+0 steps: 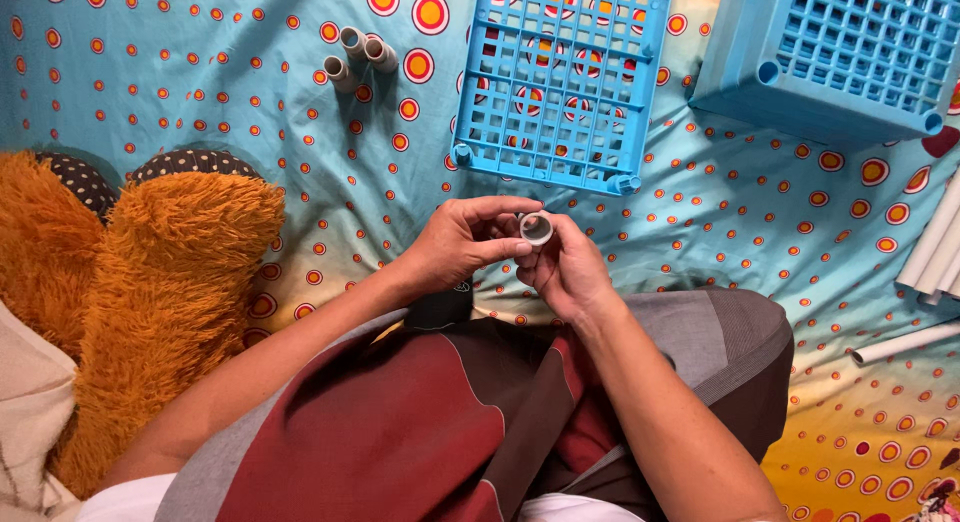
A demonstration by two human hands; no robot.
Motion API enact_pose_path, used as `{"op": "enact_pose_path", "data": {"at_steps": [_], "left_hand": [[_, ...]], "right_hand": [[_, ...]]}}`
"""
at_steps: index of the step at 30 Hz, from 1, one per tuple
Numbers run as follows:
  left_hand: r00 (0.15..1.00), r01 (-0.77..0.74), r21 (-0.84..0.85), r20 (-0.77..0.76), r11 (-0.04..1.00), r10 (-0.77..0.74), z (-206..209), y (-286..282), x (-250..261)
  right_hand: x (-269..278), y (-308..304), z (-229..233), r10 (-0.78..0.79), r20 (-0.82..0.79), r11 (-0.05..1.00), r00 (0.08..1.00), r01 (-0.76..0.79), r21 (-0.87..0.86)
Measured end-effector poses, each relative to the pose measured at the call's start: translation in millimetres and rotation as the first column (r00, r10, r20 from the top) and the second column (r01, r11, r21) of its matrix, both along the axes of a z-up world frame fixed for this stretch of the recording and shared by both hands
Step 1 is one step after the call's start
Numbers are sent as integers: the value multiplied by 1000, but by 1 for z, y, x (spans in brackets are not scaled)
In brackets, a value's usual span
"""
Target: The person inserts short white plastic tubes into the corner holes of a blue plastic crate to form legs, then inserts a longer white tube through the crate frame. The person works on a patterned bedsheet with additional tubes and a second crate nearby.
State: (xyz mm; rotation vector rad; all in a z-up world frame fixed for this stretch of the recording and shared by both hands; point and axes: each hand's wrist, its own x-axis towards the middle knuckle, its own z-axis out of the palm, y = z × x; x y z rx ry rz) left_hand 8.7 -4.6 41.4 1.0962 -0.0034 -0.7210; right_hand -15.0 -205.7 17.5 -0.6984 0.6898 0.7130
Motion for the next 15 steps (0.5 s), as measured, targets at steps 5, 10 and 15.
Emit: {"op": "enact_pose_path", "data": {"at_steps": [5, 10, 15], "left_hand": [[1000, -5, 8, 4, 1000, 5, 2, 0, 2], [999, -39, 38, 19, 998, 38, 1, 3, 1], [996, -79, 5, 45, 997, 79, -6, 3, 2]], "right_hand": [[1, -1, 5, 5, 7, 998, 1000, -5, -60], [0, 7, 9, 107, 386, 904, 916, 72, -422], [-3, 11, 23, 365, 563, 795, 741, 66, -602]]}}
